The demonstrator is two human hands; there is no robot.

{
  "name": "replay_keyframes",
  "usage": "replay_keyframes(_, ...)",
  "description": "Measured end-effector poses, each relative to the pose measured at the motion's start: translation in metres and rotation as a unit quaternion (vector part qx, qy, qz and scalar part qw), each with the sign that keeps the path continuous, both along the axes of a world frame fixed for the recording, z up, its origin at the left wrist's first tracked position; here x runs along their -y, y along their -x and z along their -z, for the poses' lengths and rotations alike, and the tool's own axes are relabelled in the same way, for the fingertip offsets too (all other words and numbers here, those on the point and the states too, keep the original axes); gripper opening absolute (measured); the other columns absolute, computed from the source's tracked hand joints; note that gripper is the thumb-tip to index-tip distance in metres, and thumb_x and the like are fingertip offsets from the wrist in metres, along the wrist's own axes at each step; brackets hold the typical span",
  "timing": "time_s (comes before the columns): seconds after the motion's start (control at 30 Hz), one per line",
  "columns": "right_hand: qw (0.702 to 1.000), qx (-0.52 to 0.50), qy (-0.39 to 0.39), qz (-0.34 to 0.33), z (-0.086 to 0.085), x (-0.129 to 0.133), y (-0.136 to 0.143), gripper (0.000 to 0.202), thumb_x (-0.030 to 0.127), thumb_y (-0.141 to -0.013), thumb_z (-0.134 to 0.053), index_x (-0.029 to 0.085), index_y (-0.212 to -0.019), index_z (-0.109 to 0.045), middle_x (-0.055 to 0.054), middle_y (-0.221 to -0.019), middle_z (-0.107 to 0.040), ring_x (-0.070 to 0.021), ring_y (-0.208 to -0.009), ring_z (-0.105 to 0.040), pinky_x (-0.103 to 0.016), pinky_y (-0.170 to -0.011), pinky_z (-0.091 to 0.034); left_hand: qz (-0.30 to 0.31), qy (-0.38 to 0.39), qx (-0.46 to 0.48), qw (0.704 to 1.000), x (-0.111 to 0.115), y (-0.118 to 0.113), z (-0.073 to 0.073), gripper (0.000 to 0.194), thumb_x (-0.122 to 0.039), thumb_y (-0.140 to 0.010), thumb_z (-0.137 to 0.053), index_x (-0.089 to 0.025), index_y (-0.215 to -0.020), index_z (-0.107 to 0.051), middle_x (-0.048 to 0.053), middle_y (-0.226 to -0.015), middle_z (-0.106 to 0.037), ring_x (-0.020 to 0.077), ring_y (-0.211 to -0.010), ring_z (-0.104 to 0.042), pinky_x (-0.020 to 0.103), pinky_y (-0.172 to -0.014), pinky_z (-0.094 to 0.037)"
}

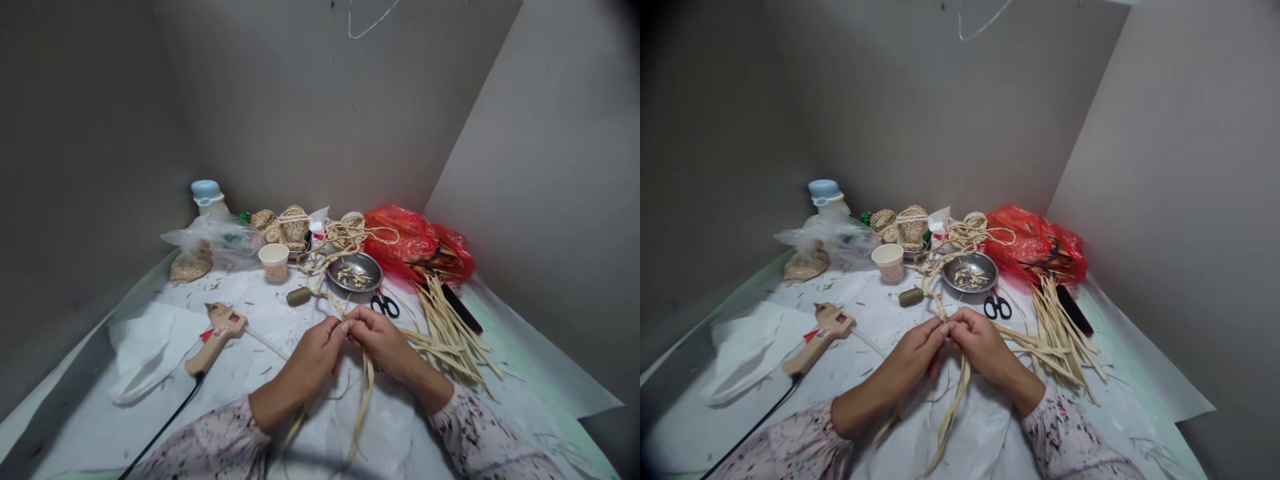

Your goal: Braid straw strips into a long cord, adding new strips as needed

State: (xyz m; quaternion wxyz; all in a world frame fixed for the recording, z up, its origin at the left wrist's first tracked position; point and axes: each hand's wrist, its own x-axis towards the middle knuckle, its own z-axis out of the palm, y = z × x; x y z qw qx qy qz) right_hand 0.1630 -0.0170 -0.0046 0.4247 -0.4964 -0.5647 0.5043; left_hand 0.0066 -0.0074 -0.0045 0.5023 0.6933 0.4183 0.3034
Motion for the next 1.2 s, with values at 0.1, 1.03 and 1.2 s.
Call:
replay_keyframes(0.1, 0.999, 0.039, -0.019, -0.004, 0.000, 0.000, -0.001, 0.010, 0.024, -0.082, -0.052, 0.016, -0.078, -0.057, 0.006, -0.060, -0.050, -0.0091, -0.054, -0.044, -0.020, -0.053, -0.035, -0.001, 0.003, 0.005, 1.000, -0.005, 0.000, 0.002, 0.038, -0.048, -0.087, -0.043, -0.016, -0.073, -0.058, 0.001, -0.067, -0.056, 0.0154, -0.067, -0.050, 0.026, -0.063, -0.035)
replay_keyframes(1.03, 0.793, 0.530, -0.301, 0.016, -0.014, 0.042, 0.037, 0.019, 0.011, -0.088, -0.048, 0.015, -0.094, -0.065, -0.008, -0.085, -0.067, -0.0199, -0.070, -0.064, -0.028, -0.058, -0.044, -0.093, 0.304, 0.266, 0.910, -0.005, 0.001, 0.001, 0.032, -0.044, -0.075, -0.064, -0.015, -0.070, -0.052, -0.011, -0.044, -0.028, 0.0025, -0.037, -0.015, 0.020, -0.039, -0.008)
replay_keyframes(1.2, 0.803, 0.555, -0.215, 0.017, -0.047, 0.034, 0.005, 0.016, 0.023, -0.090, -0.051, 0.020, -0.090, -0.067, -0.006, -0.089, -0.066, -0.0203, -0.084, -0.063, -0.030, -0.074, -0.045, -0.101, 0.300, 0.278, 0.907, -0.011, 0.004, 0.004, 0.030, -0.044, -0.076, -0.063, -0.015, -0.072, -0.054, -0.013, -0.043, -0.023, 0.0023, -0.037, -0.013, 0.020, -0.039, -0.008)
